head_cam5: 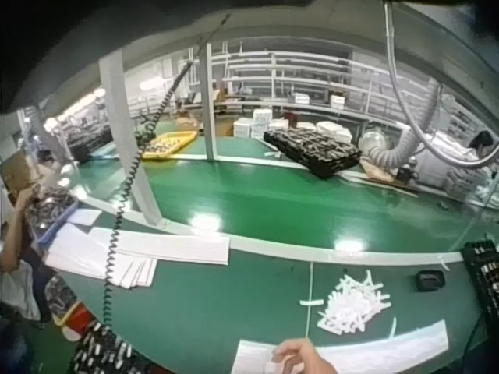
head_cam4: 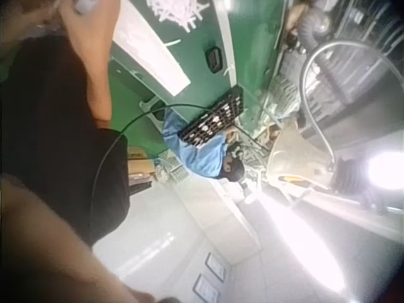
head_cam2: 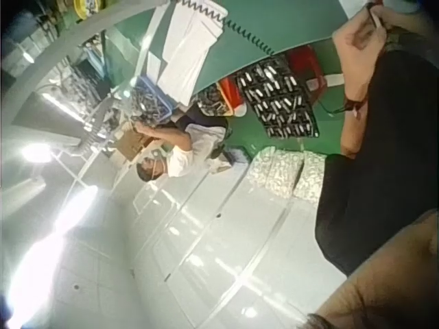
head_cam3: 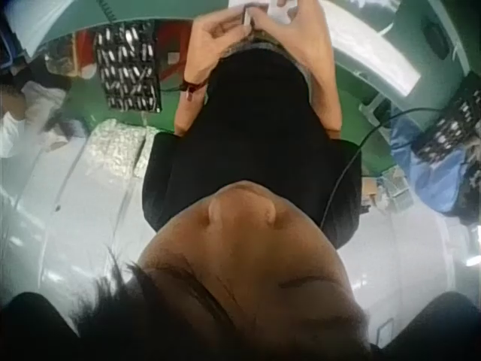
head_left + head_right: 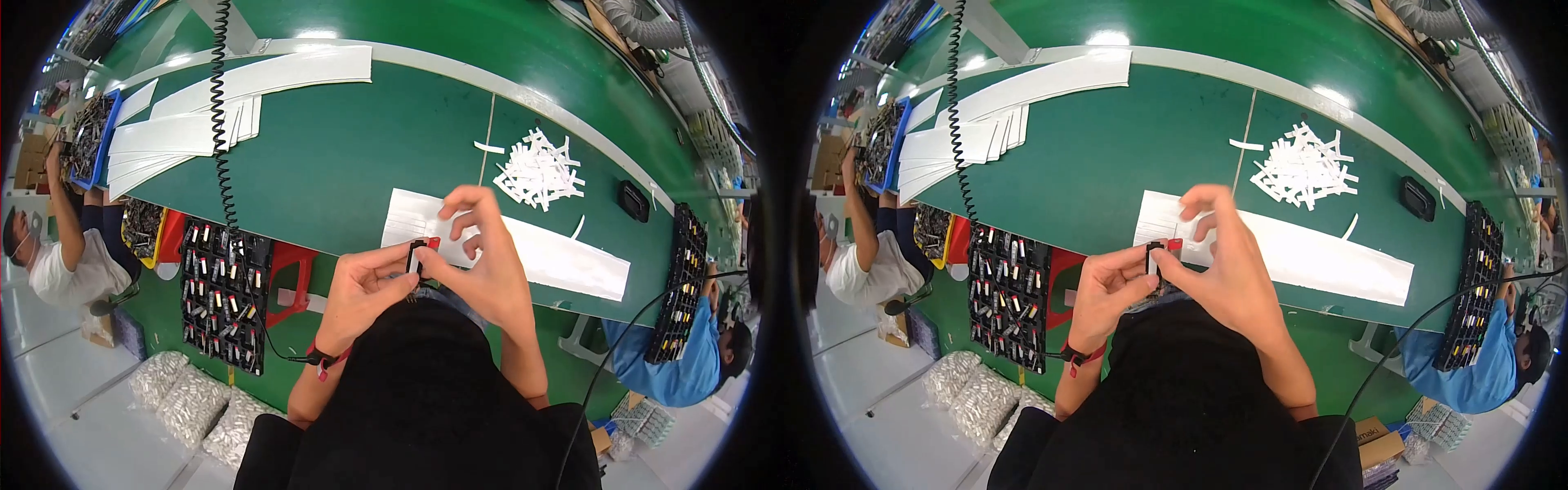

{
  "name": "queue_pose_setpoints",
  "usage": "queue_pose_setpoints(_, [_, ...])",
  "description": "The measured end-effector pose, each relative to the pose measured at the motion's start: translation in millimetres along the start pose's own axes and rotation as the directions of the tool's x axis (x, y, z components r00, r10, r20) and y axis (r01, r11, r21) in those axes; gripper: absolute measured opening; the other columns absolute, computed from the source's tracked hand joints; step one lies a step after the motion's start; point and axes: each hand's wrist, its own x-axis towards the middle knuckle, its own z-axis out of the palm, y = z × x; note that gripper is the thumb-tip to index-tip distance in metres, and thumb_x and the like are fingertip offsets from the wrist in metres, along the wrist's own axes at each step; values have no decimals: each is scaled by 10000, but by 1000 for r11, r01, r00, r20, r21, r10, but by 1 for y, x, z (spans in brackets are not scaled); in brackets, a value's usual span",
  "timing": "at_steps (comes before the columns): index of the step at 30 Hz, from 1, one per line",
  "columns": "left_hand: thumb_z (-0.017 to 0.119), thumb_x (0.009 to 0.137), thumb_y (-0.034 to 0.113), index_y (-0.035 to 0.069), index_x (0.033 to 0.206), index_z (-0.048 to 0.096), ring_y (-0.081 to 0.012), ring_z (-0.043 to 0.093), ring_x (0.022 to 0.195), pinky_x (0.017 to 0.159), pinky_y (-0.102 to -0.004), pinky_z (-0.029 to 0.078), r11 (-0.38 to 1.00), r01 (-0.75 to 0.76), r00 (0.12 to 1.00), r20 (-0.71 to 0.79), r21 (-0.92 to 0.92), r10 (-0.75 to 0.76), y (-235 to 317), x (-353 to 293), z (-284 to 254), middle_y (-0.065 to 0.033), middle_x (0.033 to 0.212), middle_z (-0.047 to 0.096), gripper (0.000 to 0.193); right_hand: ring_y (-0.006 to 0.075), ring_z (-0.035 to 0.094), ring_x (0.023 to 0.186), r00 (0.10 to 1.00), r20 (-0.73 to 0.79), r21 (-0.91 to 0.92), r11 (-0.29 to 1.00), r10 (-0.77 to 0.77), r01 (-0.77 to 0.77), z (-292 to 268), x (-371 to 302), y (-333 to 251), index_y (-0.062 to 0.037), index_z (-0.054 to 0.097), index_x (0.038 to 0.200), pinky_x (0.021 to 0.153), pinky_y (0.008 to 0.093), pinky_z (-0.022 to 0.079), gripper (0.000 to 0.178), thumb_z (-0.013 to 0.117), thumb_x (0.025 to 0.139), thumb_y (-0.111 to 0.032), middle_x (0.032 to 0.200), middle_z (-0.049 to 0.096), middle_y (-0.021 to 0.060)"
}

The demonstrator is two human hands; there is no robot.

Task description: The person assembles small electronic components by hand on an industrial production line, working with red components, white labels, and trays.

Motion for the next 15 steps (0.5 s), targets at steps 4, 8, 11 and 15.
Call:
queue_pose_setpoints(4, [623,926,-4,-69,1283,583,-108,631,952,804,-247,541,999,-30,989,-142,-23,26,-2,3,10,-99,1092,681,365,105,490,732,995,-57,5,997,-81,82,-1,-7,12,-44,625,1007,603,247,377,243,747,798,-64,869,587,30])
queue_pose_setpoints(8, [627,923,-16,-47,1292,587,-123,638,978,812,-256,544,999,-40,984,-174,-24,35,11,8,26,-122,1148,666,372,111,526,657,991,-80,71,991,-109,114,2,-15,15,-17,720,972,616,257,419,145,713,827,-18,800,685,54])
queue_pose_setpoints(11, [627,907,-54,-24,1293,594,-154,646,1000,831,-267,548,990,-91,986,-128,106,104,8,9,25,-149,1226,635,388,117,597,696,990,-97,110,988,-98,108,4,-18,18,-6,721,979,657,258,473,151,717,829,-18,843,707,71])
queue_pose_setpoints(15, [639,876,-97,-12,1276,609,-180,648,1016,826,-267,568,983,-124,984,-110,138,139,5,10,26,-167,1265,612,410,126,644,729,993,-111,172,983,-40,59,3,-19,20,8,725,971,698,259,508,143,718,829,-14,859,719,86])
